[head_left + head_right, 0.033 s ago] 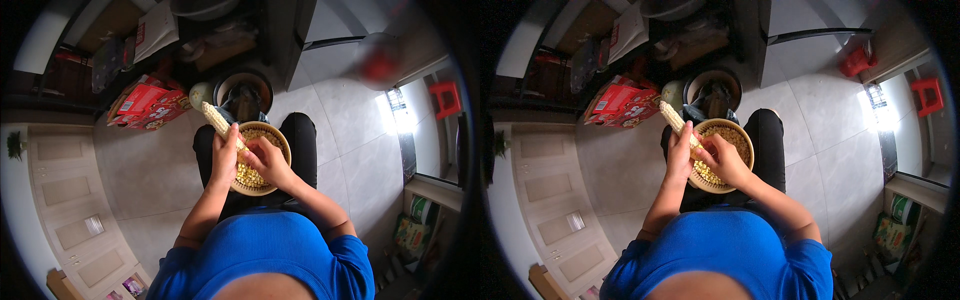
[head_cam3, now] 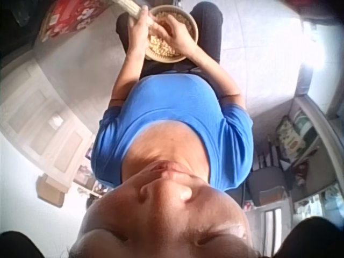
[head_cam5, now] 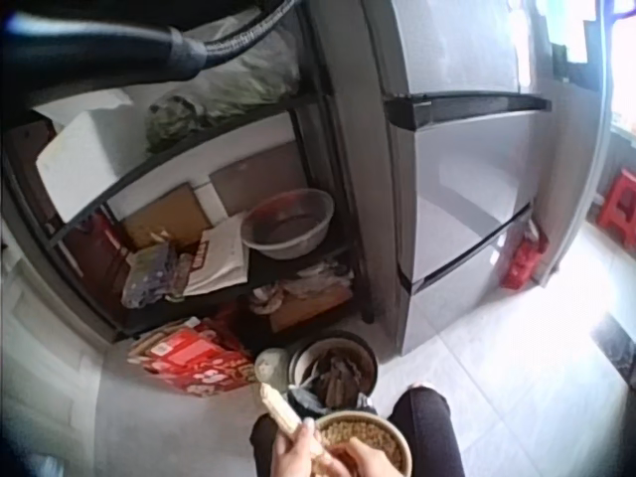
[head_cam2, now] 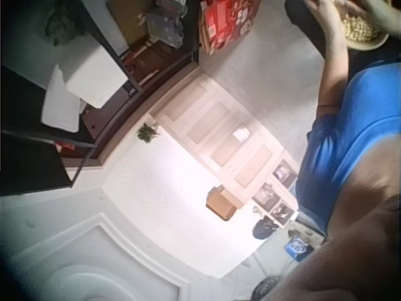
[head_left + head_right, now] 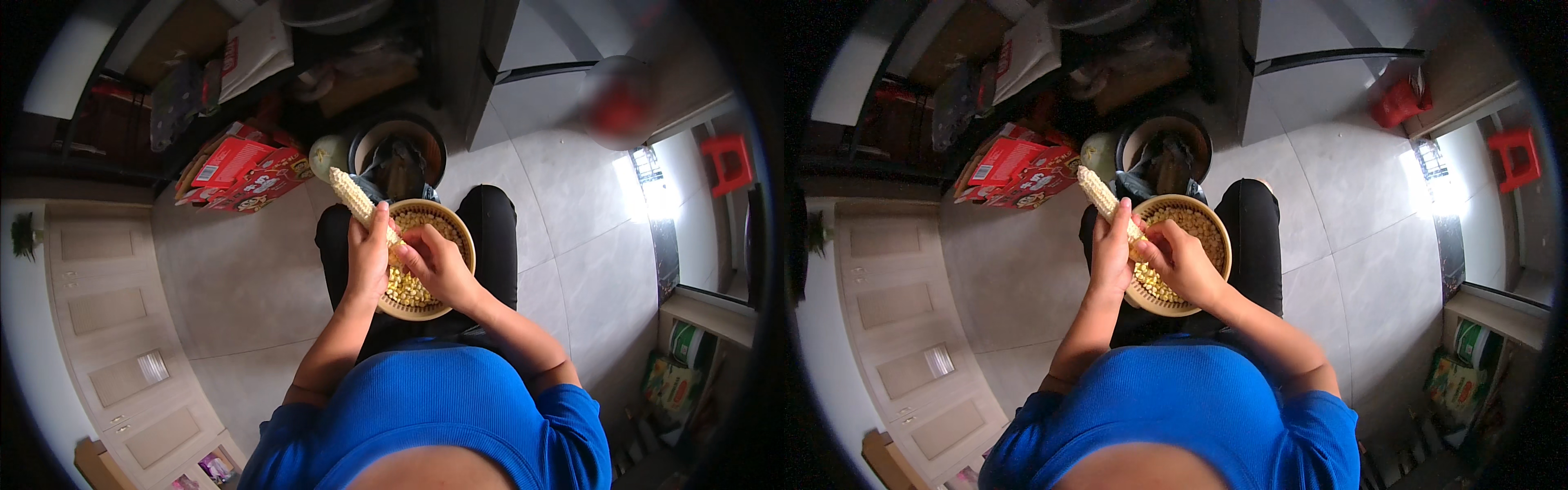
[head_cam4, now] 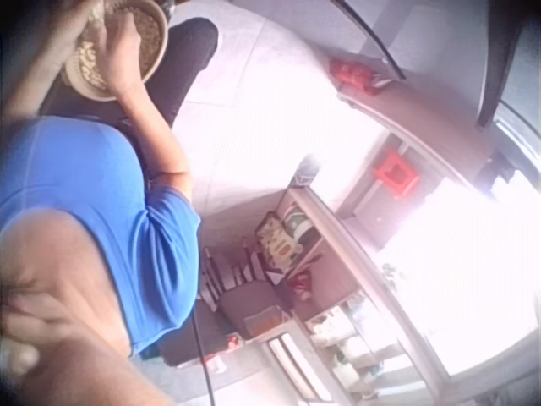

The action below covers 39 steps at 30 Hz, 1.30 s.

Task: The person sits on the floor and removes corn kernels from a cob by hand, placing the kernels into a bowl. The person holds the cob in one hand and uses the other to strip the kernels off, rotating the cob as needed.

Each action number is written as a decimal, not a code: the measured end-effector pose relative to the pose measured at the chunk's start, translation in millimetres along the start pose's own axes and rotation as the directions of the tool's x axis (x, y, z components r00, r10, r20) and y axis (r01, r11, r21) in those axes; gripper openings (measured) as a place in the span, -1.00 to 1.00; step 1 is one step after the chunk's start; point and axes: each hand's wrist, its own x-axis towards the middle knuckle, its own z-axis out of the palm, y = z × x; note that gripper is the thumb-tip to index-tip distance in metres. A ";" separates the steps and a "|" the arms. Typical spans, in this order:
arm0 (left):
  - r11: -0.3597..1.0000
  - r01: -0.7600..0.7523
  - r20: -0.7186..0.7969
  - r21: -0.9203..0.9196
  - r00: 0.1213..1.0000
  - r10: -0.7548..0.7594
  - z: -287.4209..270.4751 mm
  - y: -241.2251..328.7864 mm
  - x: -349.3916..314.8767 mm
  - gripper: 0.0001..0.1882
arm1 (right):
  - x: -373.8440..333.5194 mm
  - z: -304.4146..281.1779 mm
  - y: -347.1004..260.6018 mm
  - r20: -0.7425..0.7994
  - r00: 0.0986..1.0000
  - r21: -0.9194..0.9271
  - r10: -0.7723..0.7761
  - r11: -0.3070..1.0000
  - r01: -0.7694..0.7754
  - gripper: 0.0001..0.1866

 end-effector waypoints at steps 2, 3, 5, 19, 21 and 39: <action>1.000 -0.011 0.006 0.018 1.000 0.011 -1.2 -2.7 2.6 -0.77 | 0.8 1.7 1.9 0.018 1.000 -0.037 -0.014 0.999 0.015 -0.78; 1.000 -0.013 0.004 0.027 1.000 0.013 -2.4 -4.5 2.0 -0.77 | -0.1 0.6 -1.9 0.030 1.000 -0.086 0.006 0.996 -0.003 -0.77; 0.999 -0.012 -0.004 0.053 1.000 0.012 -2.5 -5.2 1.9 -0.79 | -0.2 1.6 -0.7 0.019 1.000 -0.163 -0.013 0.986 0.016 -0.77; 0.992 -0.033 -0.014 0.118 0.999 0.035 6.6 -4.4 -1.6 -0.79 | 6.3 -5.7 -9.7 0.065 0.997 -0.140 0.032 0.990 -0.023 -0.80; 0.993 -0.022 -0.009 0.119 1.000 0.023 7.1 -4.2 -1.1 -0.79 | 6.9 -7.1 -10.9 0.054 0.997 -0.186 0.058 0.981 -0.047 -0.81; 0.999 0.032 0.007 0.037 0.999 -0.032 9.9 6.1 3.8 -0.83 | 6.5 -7.0 7.3 -0.016 0.995 0.193 0.102 0.976 -0.097 -0.81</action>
